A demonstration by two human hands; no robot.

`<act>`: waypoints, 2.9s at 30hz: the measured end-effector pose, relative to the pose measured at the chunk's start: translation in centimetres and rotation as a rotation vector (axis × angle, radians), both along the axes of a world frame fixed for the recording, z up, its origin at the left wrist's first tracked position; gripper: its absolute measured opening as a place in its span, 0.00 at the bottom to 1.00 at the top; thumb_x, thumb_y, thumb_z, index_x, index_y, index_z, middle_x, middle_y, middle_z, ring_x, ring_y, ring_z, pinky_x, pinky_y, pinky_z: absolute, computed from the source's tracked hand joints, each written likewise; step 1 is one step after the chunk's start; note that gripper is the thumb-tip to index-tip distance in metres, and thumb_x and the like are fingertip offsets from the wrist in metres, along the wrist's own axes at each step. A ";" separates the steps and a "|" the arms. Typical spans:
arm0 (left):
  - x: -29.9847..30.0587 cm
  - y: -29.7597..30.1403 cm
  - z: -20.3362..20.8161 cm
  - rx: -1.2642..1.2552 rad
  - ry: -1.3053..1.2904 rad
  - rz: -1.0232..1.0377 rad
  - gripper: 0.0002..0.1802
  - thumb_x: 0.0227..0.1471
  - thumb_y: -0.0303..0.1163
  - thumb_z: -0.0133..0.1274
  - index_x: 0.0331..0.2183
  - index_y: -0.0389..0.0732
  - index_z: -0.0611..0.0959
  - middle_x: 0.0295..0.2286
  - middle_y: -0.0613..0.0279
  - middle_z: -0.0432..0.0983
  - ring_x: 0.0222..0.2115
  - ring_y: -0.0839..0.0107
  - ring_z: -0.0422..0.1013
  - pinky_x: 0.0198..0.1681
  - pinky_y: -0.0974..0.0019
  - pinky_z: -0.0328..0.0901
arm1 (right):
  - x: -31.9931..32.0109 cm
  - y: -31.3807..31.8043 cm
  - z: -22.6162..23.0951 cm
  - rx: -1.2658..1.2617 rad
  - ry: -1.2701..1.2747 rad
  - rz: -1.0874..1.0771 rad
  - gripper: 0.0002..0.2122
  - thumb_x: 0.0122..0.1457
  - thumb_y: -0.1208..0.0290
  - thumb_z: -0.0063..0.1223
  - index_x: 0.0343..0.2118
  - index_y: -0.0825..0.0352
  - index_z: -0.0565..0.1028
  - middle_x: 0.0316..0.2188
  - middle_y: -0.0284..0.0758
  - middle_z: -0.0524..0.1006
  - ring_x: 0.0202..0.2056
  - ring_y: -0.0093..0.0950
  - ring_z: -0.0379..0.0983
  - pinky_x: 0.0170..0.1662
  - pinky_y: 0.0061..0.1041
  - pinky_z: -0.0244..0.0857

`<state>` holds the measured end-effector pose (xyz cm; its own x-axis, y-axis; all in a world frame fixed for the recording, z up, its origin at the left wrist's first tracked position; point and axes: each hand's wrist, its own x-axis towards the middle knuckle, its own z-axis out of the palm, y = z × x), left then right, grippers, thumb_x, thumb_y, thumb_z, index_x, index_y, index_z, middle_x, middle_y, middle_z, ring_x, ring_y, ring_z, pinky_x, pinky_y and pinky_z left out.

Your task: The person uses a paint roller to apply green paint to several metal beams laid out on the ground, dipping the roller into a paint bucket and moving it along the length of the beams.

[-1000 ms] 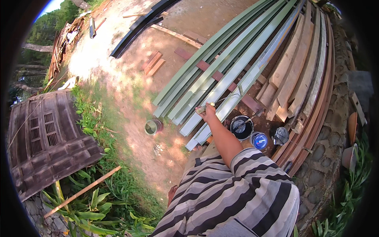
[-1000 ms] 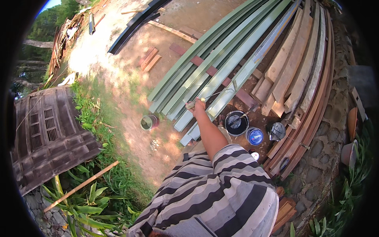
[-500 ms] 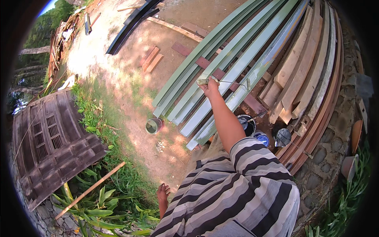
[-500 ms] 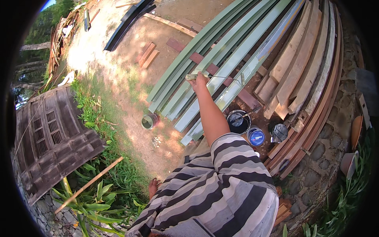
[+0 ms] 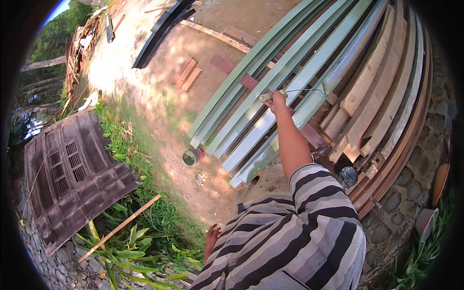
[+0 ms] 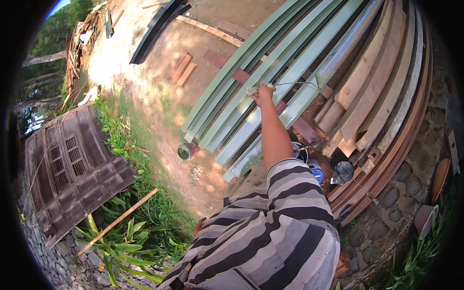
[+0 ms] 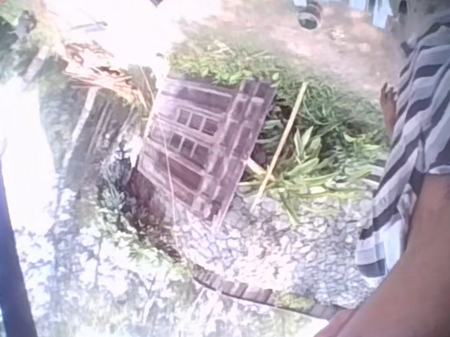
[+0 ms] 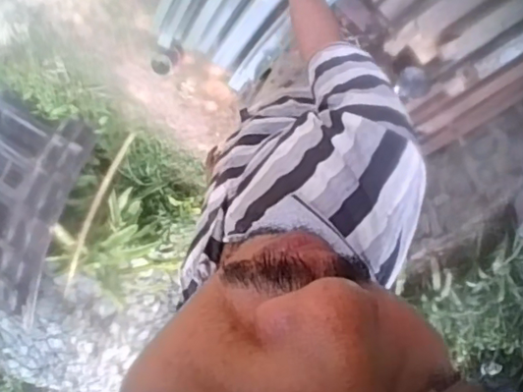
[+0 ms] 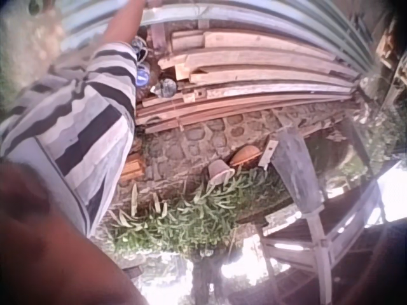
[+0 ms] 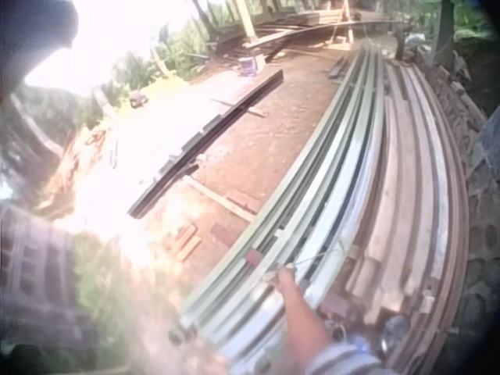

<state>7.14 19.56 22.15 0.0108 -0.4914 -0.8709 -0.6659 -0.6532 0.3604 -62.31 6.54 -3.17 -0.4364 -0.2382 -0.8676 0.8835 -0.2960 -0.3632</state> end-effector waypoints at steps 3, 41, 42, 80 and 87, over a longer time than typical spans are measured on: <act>-1.5 -0.4 0.0 0.003 -0.038 -0.065 0.27 0.66 0.38 0.51 0.62 0.37 0.71 0.47 0.45 0.79 0.45 0.60 0.77 0.48 0.61 0.72 | -3.2 0.2 -0.4 0.043 0.019 -0.032 0.24 0.69 0.72 0.49 0.58 0.63 0.47 0.52 0.56 0.68 0.43 0.55 0.80 0.44 0.64 0.79; -14.6 -4.3 4.8 0.135 -0.277 -0.180 0.28 0.67 0.40 0.49 0.63 0.37 0.70 0.50 0.51 0.80 0.49 0.62 0.78 0.48 0.59 0.70 | -32.3 4.3 -7.0 0.115 0.186 0.087 0.25 0.66 0.72 0.50 0.58 0.66 0.48 0.48 0.56 0.72 0.38 0.51 0.83 0.36 0.55 0.83; -15.0 -4.5 4.7 0.131 -0.280 -0.195 0.28 0.67 0.40 0.49 0.63 0.37 0.70 0.50 0.51 0.80 0.49 0.61 0.77 0.48 0.59 0.70 | -32.5 3.9 -6.7 0.146 0.175 0.059 0.25 0.64 0.72 0.51 0.58 0.68 0.50 0.49 0.56 0.71 0.41 0.51 0.82 0.36 0.55 0.83; 4.0 -9.2 -0.3 0.017 -0.134 -0.233 0.28 0.66 0.42 0.50 0.61 0.37 0.72 0.47 0.50 0.79 0.45 0.61 0.76 0.46 0.56 0.70 | 19.5 -6.2 -0.5 0.020 -0.107 -0.104 0.22 0.70 0.65 0.49 0.60 0.65 0.56 0.51 0.51 0.72 0.43 0.53 0.80 0.40 0.61 0.80; 6.7 -8.5 0.6 0.010 -0.168 -0.119 0.31 0.66 0.48 0.51 0.61 0.36 0.71 0.48 0.50 0.79 0.46 0.59 0.77 0.47 0.57 0.71 | 15.0 -7.8 -1.3 -0.070 -0.041 -0.139 0.25 0.68 0.70 0.50 0.59 0.61 0.47 0.54 0.53 0.67 0.39 0.52 0.81 0.34 0.55 0.84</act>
<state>13.83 11.10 22.76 0.0986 -0.4888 -0.8668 -0.7888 -0.5694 0.2314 -47.30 -1.24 -4.48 -0.4338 -0.2386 -0.8688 0.8460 -0.4396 -0.3017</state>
